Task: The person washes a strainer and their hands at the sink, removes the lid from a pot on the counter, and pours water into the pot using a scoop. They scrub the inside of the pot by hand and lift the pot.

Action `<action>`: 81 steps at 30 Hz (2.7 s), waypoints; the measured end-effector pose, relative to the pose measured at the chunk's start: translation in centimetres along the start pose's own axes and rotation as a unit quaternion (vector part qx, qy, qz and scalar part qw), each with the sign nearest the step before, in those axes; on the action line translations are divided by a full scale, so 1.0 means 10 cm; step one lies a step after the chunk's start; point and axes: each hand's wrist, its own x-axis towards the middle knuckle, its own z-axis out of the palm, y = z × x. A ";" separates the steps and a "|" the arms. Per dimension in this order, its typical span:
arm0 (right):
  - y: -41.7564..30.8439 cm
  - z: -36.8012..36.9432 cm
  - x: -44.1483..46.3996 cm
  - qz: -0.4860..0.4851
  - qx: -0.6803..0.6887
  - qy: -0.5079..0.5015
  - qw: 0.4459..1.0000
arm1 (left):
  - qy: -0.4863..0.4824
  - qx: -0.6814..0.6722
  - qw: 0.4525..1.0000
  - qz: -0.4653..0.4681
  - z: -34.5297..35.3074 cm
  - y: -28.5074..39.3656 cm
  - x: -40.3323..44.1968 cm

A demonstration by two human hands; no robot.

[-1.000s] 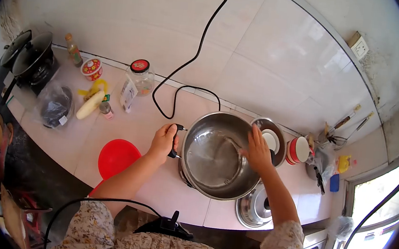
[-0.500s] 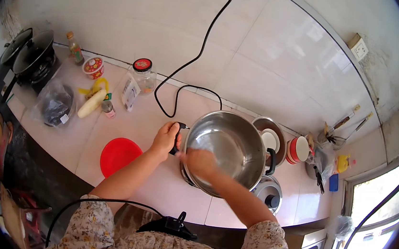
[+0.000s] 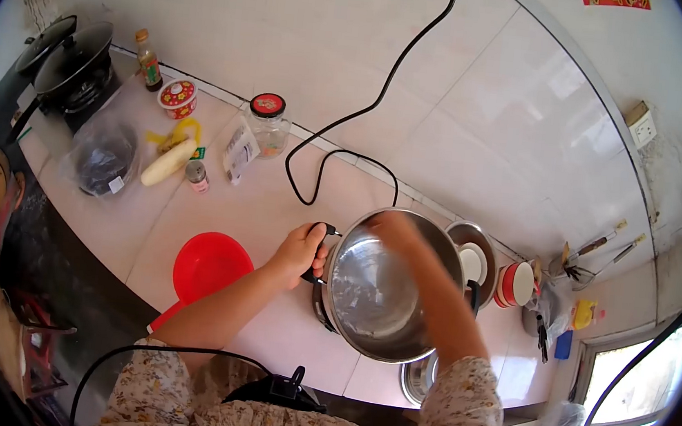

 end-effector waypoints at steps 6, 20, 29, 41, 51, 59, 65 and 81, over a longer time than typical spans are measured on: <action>1.06 1.04 -0.93 0.023 0.071 -0.348 0.934 | 0.009 -0.022 1.000 0.015 0.02 -0.01 -0.04; 1.16 0.07 -0.77 0.104 0.026 0.134 0.985 | 0.004 -0.005 1.000 0.018 0.00 0.00 0.02; -0.73 0.24 -0.27 -0.198 -0.191 -0.050 0.960 | 0.038 0.070 0.997 0.011 0.04 -0.03 -0.01; 1.13 0.38 -0.57 -0.055 -0.326 -0.196 0.923 | 0.022 0.025 0.999 0.034 0.00 -0.04 -0.02; -0.37 0.67 -0.05 -0.179 -0.046 -0.064 0.981 | 0.045 0.021 0.998 0.041 0.04 -0.02 0.00; -1.00 0.57 -0.54 0.042 0.055 0.126 0.990 | 0.034 0.034 0.998 0.052 0.02 -0.06 0.00; -0.49 0.69 -2.06 -0.063 0.158 -0.075 0.983 | 0.062 -0.007 0.997 0.050 0.04 -0.06 -0.03; -0.78 0.40 -1.24 -0.150 -0.067 -0.222 0.961 | 0.055 0.037 0.996 0.053 0.07 -0.04 0.01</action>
